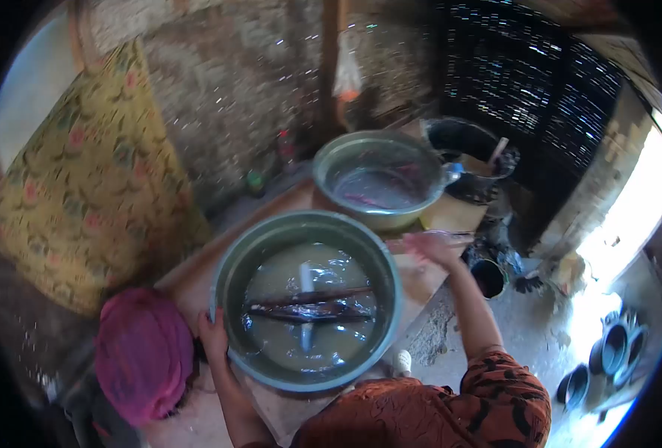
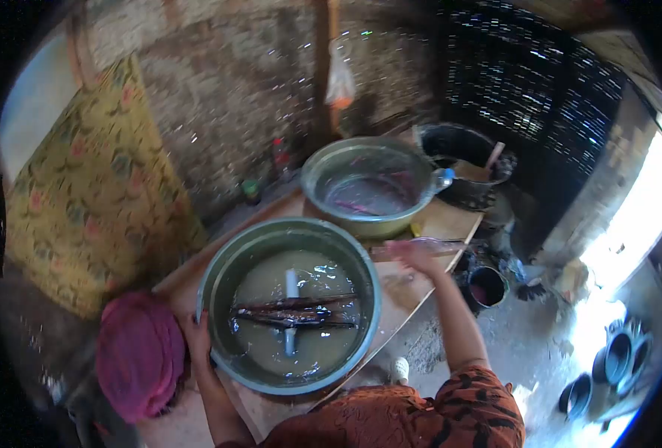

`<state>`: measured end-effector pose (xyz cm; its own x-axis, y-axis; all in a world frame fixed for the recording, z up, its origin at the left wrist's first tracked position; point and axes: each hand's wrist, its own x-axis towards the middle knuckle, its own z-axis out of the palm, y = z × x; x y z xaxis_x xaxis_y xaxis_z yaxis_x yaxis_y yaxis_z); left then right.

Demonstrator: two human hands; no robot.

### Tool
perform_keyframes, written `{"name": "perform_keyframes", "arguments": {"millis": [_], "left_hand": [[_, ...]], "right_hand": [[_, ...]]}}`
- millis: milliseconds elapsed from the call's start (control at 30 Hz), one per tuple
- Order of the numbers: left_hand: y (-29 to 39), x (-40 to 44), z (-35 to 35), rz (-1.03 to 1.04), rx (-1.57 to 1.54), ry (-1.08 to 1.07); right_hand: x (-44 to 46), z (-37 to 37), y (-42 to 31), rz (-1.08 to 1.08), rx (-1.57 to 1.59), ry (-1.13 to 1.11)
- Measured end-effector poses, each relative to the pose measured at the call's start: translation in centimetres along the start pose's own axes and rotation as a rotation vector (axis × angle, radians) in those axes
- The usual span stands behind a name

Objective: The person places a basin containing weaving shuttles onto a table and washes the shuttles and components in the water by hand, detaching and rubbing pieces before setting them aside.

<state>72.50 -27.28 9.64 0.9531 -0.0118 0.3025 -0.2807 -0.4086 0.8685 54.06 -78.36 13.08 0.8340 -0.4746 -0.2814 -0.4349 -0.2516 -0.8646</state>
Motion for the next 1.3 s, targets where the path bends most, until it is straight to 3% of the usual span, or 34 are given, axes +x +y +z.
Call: {"name": "perform_keyframes", "arguments": {"millis": [33, 67, 100, 167, 200, 233, 300, 333, 467, 500, 533, 600, 633, 667, 733, 767, 833, 900, 967, 1000, 1033, 1100, 1133, 1167, 1200, 1267, 1300], "left_hand": [[0.4, -0.3, -0.3, -0.035, 0.024, 0.033], [1.0, -0.5, -0.2, 0.013, 0.129, 0.065], [1.6, -0.6, 0.1, 0.064, 0.230, 0.092], [4.4, -0.6, 0.0, -0.055, 0.268, 0.059], [5.4, -1.2, 0.0, -0.147, 0.289, -0.004], [5.6, -2.0, 0.2, -0.168, 0.292, 0.029], [6.4, -2.8, 1.0, 0.190, 0.550, 0.161], [9.5, -3.4, 1.0, 0.043, 0.659, 0.092], [16.1, -4.8, 3.1, 0.000, 0.806, 0.045], [17.2, -5.2, 3.9, -0.004, 0.634, -0.189], [18.4, -5.7, 5.0, -0.011, 0.450, -0.414], [25.1, -7.2, 10.2, 0.037, 0.334, -0.602], [25.9, -7.9, 12.8, 0.270, 0.224, -0.602], [27.0, -8.4, 15.2, 0.389, 0.153, -0.537], [26.6, -8.2, 17.4, 0.331, 0.124, -0.556], [25.9, -7.9, 18.1, 0.277, 0.086, -0.582], [23.2, -6.5, 17.5, 0.183, 0.006, -0.478], [22.0, -6.1, 15.9, 0.080, -0.059, -0.366], [21.7, -5.8, 14.1, 0.127, 0.066, -0.424], [21.0, -5.9, 13.7, -0.088, 0.011, -0.534], [20.8, -5.8, 13.1, -0.096, 0.012, -0.511], [22.4, -4.2, 12.0, -0.370, -0.127, -0.680], [22.5, -3.8, 11.7, -0.210, -0.158, -0.664], [23.3, -2.8, 11.3, -0.200, 0.036, -0.733], [18.7, -1.9, 12.8, -0.029, -0.223, -0.759], [18.8, -1.0, 11.1, 0.272, -0.030, -0.710], [19.6, -0.5, 10.2, 0.405, 0.254, -0.635]], "right_hand": [[2.7, -3.2, 3.7, -0.173, -0.430, 0.181], [3.4, -5.6, 5.6, -0.069, -0.758, 0.347], [3.9, -7.4, 8.6, -0.236, -1.056, 0.430], [5.2, -9.6, 13.1, -0.460, -1.227, 0.442], [6.3, -10.4, 13.9, -0.493, -1.108, 0.360], [6.8, -11.3, 13.7, -0.379, -1.066, 0.218], [3.6, -12.9, 8.7, -0.246, -0.934, 0.064], [0.9, -13.7, 5.1, -0.230, -0.851, 0.048], [-5.8, -19.7, -4.5, -0.205, -0.833, -0.034], [-6.2, -20.2, -6.2, -0.201, -0.823, -0.042], [-6.4, -20.2, -8.1, -0.361, -0.709, -0.125], [-5.5, -18.1, -10.3, -0.595, -0.523, -0.310], [-4.3, -15.7, -10.9, -0.681, -0.452, -0.408], [-3.9, -12.6, -11.5, -0.613, -0.348, -0.576], [-4.1, -6.3, -13.4, -0.516, -0.235, -0.882], [-3.1, -2.9, -12.2, -0.757, -0.296, -0.868], [-2.9, 0.1, -13.3, -0.727, -0.283, -0.817], [-1.4, 2.9, -13.3, -1.035, -0.415, -0.568], [0.8, 4.7, -14.1, -1.039, -0.385, -0.620], [2.2, 5.2, -15.0, -1.039, -0.413, -0.723], [3.2, 5.8, -16.1, -1.038, -0.443, -0.823], [2.4, 7.3, -19.2, -1.275, -0.306, -0.607], [1.3, 8.3, -21.4, -1.529, -0.176, -0.529], [-0.9, 9.0, -24.0, -1.773, -0.034, -0.436], [-3.6, 9.9, -26.1, -1.782, 0.041, -0.485], [-4.9, 11.4, -27.9, -1.778, 0.124, -0.540], [-4.1, 12.3, -28.7, -1.656, 0.061, -0.552]]}}
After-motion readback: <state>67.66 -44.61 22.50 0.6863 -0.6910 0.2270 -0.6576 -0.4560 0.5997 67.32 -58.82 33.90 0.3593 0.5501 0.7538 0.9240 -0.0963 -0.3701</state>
